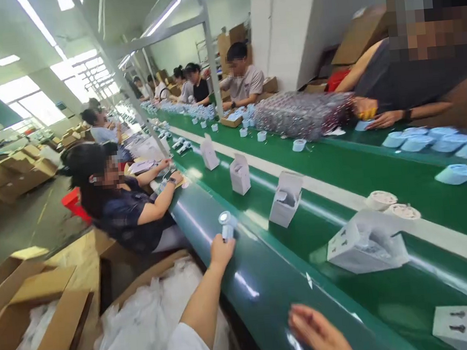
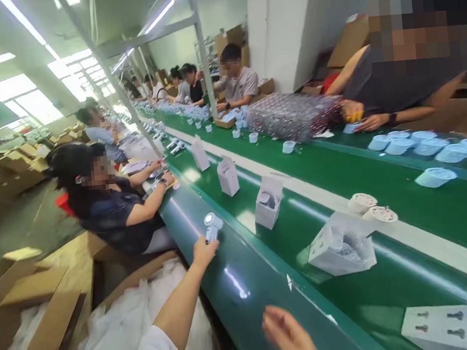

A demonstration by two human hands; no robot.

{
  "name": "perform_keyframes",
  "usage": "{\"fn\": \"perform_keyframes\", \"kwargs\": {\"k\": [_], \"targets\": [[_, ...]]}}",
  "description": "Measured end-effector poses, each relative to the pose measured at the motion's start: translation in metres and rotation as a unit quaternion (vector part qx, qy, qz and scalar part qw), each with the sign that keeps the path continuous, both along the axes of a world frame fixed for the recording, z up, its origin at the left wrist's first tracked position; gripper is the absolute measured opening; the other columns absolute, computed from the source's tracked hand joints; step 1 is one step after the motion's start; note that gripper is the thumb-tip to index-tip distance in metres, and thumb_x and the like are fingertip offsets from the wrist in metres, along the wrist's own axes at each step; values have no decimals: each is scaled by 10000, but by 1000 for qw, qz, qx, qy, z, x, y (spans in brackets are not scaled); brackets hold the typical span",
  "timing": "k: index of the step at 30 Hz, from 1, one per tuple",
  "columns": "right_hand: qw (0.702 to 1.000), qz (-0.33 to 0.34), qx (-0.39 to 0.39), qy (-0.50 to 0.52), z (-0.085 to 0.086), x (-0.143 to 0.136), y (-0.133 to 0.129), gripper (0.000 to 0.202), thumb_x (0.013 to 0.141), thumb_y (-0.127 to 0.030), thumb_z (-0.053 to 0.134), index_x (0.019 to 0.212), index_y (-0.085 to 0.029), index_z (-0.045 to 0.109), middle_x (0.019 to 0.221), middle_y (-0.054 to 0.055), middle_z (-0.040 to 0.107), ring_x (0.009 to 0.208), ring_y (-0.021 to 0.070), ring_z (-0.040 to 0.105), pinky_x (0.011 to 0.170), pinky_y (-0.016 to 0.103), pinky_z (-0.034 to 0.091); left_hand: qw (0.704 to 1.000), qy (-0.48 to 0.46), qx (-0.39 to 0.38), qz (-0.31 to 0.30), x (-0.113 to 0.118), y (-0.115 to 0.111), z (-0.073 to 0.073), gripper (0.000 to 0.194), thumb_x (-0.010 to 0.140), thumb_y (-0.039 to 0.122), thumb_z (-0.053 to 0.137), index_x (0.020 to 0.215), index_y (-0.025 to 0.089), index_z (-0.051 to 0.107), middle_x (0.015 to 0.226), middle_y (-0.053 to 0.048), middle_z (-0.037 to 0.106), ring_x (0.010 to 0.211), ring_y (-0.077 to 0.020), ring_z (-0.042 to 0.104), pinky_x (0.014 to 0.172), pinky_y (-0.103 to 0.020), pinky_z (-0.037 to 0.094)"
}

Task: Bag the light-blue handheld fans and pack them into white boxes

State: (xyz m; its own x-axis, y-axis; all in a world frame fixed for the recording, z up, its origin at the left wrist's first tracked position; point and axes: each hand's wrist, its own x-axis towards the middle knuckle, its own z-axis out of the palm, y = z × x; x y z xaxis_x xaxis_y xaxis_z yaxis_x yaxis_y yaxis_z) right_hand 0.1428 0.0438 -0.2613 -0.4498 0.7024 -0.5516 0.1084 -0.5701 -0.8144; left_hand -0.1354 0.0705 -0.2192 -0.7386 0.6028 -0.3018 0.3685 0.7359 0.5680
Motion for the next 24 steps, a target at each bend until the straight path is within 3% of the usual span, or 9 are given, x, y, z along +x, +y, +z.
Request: {"fn": "perform_keyframes", "kwargs": {"k": [3, 6, 9, 12, 15, 17, 20, 22, 24], "targets": [[988, -84, -107, 78, 21, -29, -1, 473, 562, -393, 848, 935, -211, 621, 962, 16, 661, 942, 202, 640, 784, 306, 588, 999, -24, 23, 4, 70, -67, -4, 212, 758, 373, 595, 833, 175, 578, 789, -32, 660, 719, -167, 584, 621, -258, 402], [982, -33, -161, 92, 30, -51, -26, 489, 497, -335, 888, 868, -170, 616, 829, 2, 674, 750, 152, 647, 627, 228, 587, 998, -28, 34, -38, 139, -140, -16, 197, 744, 350, 584, 860, 191, 584, 797, -55, 650, 716, -199, 584, 634, -302, 423], [983, 13, -164, 78, 24, -54, -72, 505, 490, -278, 894, 897, -160, 621, 742, -22, 677, 606, 104, 619, 533, 159, 544, 996, -32, 33, -76, 171, -206, -26, 305, 734, 407, 602, 941, 182, 590, 907, -102, 646, 817, -245, 598, 713, -342, 451], [974, 60, -207, 75, 11, -42, -111, 507, 521, -266, 882, 948, -182, 622, 774, -26, 695, 630, 125, 648, 571, 194, 574, 993, -97, 32, -65, 155, -273, -32, 328, 748, 467, 609, 943, 204, 612, 882, -42, 653, 803, -200, 598, 714, -284, 453], [957, 89, -272, 54, -1, -30, -133, 476, 549, -257, 870, 955, -179, 634, 827, -2, 720, 716, 167, 688, 657, 255, 613, 990, -88, -59, 91, 113, -339, -42, 272, 897, 352, 401, 839, 182, 605, 806, -31, 640, 806, -177, 584, 721, -265, 436], [946, 88, -308, 45, -6, -27, -141, 447, 574, -241, 860, 958, -171, 641, 874, 12, 732, 779, 184, 700, 725, 285, 620, 982, -66, -100, 149, 86, -372, -54, 261, 905, 223, 333, 883, 155, 585, 875, -69, 637, 879, -197, 575, 800, -304, 424], [926, 80, -367, 31, -6, -26, -152, 389, 609, -206, 841, 946, -154, 653, 903, 36, 741, 804, 197, 707, 754, 301, 618, 980, -75, -114, 143, 64, -397, -77, 218, 795, 136, 512, 1006, 164, 558, 1088, -95, 607, 1076, -222, 522, 944, -323, 370], [908, 69, -413, 23, -3, -28, -161, 359, 633, -189, 828, 946, -142, 659, 905, 57, 744, 797, 201, 711, 753, 298, 616, 979, -97, -120, 130, 60, -400, -93, 370, 675, 81, 627, 1026, 169, 552, 1188, -115, 565, 1177, -261, 464, 988, -344, 345], [890, 58, -452, 32, -1, -31, -171, 343, 670, -187, 808, 974, -135, 657, 914, 69, 745, 800, 202, 713, 756, 296, 613, 975, -126, -125, 130, 59, -400, -105, 367, 620, 25, 635, 958, 152, 568, 1160, -154, 573, 1177, -315, 467, 979, -401, 352]]}}
